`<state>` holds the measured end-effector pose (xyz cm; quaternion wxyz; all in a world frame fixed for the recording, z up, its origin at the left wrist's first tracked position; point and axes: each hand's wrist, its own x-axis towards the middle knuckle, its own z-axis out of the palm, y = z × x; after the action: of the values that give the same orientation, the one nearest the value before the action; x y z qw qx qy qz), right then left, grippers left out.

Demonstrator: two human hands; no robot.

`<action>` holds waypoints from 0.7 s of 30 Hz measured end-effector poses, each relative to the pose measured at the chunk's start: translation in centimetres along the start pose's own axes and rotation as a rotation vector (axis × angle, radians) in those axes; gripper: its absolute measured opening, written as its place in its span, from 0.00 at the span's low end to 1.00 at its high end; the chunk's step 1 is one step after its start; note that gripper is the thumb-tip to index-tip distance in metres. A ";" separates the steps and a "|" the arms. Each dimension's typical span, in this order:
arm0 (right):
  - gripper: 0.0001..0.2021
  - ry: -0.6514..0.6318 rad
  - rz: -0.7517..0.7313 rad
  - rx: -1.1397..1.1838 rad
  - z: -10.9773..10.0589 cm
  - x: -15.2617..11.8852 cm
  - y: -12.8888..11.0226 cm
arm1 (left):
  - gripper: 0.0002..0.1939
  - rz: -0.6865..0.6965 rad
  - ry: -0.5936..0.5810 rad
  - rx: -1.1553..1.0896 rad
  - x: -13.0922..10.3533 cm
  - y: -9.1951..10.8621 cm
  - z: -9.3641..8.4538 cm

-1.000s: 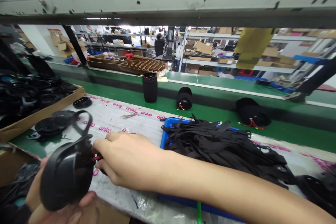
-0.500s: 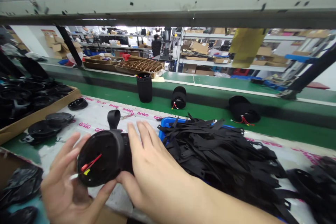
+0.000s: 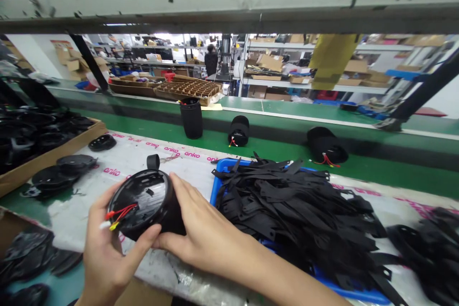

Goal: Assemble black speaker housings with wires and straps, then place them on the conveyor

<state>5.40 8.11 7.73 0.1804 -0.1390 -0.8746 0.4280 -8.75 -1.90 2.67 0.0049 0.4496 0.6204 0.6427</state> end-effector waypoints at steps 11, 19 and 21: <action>0.38 -0.127 -0.006 -0.063 -1.2 -0.3 0.8 | 0.39 -0.300 -0.119 -0.127 0.8 0.6 -1.1; 0.35 -0.029 -0.087 -0.022 -1.1 -0.1 1.6 | 0.40 -0.236 -0.053 -0.232 0.4 -0.2 -0.3; 0.34 -0.022 -0.086 0.014 -1.1 0.0 1.9 | 0.43 -0.229 -0.038 -0.262 0.1 -1.7 -0.4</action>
<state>6.07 9.94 6.83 0.1901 -0.0955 -0.8786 0.4276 -9.99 -1.72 1.43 0.1482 0.3833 0.5783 0.7047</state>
